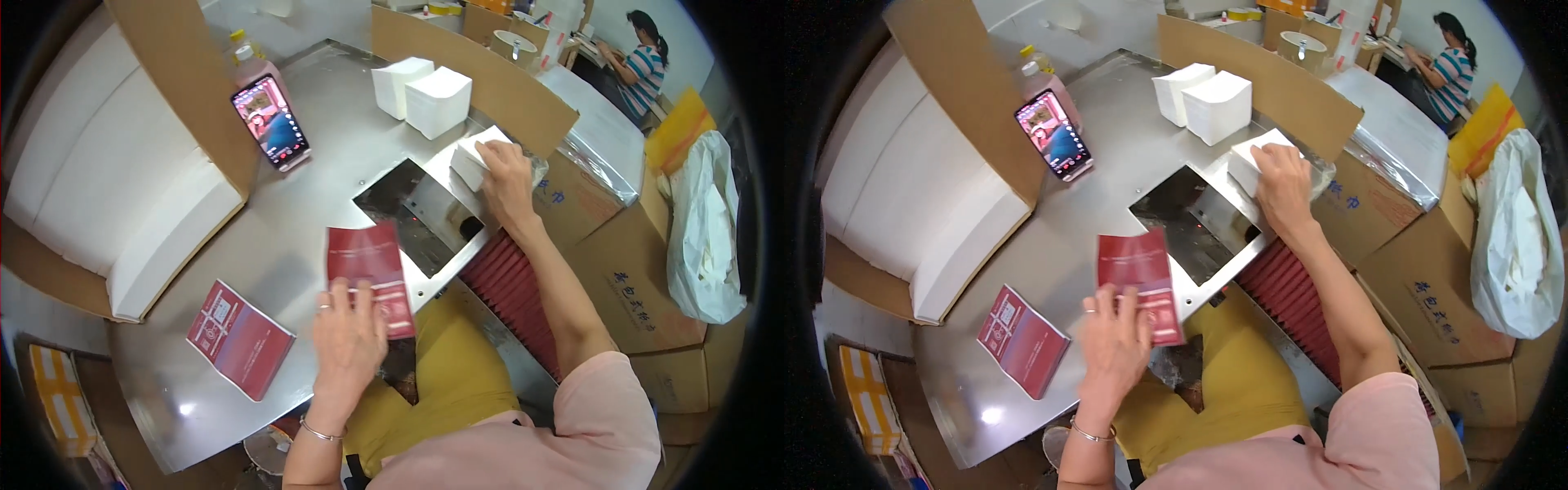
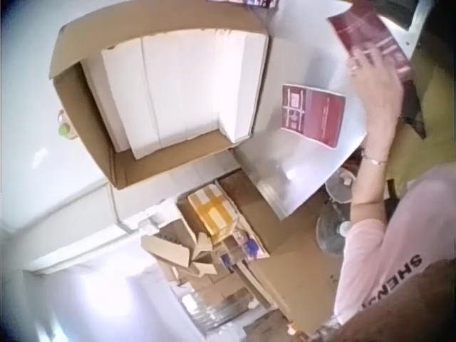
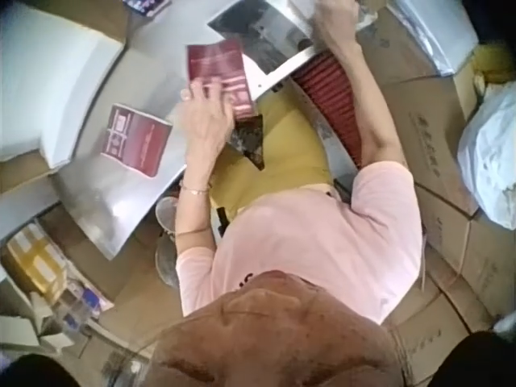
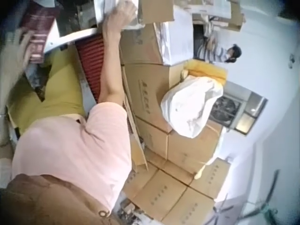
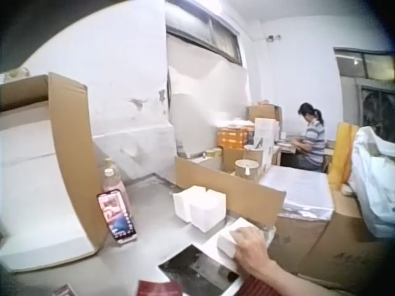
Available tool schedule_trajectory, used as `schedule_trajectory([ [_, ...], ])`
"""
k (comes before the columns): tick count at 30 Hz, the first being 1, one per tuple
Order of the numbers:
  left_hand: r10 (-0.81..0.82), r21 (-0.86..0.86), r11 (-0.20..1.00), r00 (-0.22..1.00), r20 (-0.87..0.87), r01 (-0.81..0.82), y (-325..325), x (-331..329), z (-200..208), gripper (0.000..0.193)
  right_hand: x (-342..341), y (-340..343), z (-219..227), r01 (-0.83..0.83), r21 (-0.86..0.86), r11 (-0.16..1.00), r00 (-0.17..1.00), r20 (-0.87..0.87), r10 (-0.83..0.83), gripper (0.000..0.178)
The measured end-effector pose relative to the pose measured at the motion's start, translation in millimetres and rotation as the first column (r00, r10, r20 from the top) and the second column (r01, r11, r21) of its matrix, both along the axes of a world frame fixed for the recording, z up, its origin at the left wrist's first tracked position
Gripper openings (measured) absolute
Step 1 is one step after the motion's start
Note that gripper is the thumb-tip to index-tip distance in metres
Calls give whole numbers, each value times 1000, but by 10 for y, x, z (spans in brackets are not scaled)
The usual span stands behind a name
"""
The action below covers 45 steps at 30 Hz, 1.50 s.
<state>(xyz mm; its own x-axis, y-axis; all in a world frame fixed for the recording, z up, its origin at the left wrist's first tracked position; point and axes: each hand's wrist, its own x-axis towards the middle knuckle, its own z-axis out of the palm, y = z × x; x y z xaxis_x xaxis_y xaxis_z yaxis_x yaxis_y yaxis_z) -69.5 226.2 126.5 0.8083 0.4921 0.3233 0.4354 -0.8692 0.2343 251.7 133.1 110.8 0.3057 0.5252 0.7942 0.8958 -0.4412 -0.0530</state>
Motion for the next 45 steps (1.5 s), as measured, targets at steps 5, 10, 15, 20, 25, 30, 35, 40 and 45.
schedule_trajectory([
  [5,23,-311,950,999,-27,-30,-15,-145,63,60,-1465,-52,-43,-664,-118,738,747,-116,654,37],
  [10,-26,-79,996,981,190,42,-73,-145,-21,83,-1745,218,-173,-591,-386,709,801,-171,574,23],
  [15,-109,-286,946,981,158,151,-106,-229,56,72,-1190,845,-329,-466,-443,766,850,-466,247,20],
  [20,-107,-189,970,966,234,153,-140,-478,86,27,-769,535,-341,-375,-512,773,864,-496,90,21],
  [25,387,-86,920,850,357,-382,301,-1208,105,29,-763,110,163,-278,-74,958,960,-66,274,22],
  [30,468,45,884,881,-68,-466,543,-1421,-21,29,23,61,-114,142,-159,977,977,179,-113,17],
  [35,364,-49,932,924,120,-360,459,-1333,279,22,19,91,-45,64,-111,992,997,-44,-70,11],
  [40,-132,-272,941,957,259,204,-11,-236,-19,32,107,-61,-70,-23,12,1000,998,-55,24,33],
  [45,-100,-188,971,967,235,146,20,-141,-136,64,-1533,-12,-29,-717,-254,649,694,-165,701,39],
])
